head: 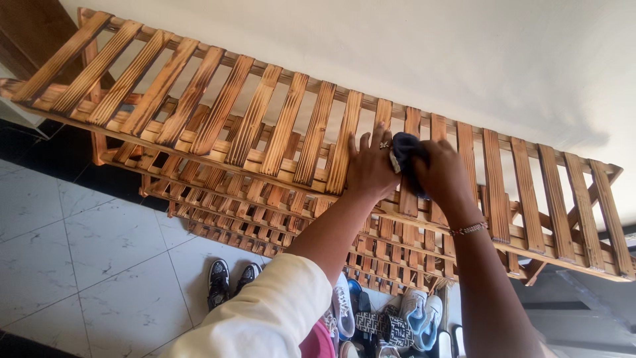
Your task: The person wipes a slider with a cloth and then cleans the top shelf of a wooden shoe rack using the same cloth, moving it across the surface to remove dust.
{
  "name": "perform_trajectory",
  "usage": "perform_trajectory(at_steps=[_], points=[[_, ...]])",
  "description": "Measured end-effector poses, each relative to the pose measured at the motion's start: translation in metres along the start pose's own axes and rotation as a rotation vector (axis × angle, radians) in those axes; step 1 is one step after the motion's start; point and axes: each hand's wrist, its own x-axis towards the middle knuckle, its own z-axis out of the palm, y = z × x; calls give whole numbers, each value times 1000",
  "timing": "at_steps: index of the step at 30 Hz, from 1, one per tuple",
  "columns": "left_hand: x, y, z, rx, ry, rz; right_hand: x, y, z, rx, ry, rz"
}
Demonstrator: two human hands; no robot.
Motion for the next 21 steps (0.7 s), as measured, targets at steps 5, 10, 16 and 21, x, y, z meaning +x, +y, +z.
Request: perform_trajectory(at_steps=[5, 10, 16, 21], points=[[6, -8, 21, 177, 133, 51, -28, -5, -29, 100, 432, 130], [15, -15, 44, 170, 141, 30, -58, -39, -36, 138, -132, 189], [6, -8, 21, 149, 43, 27, -87, -45, -45, 96, 341, 112], [1, 0, 6, 89, -74, -19, -96, -57, -21, 16, -18, 85]])
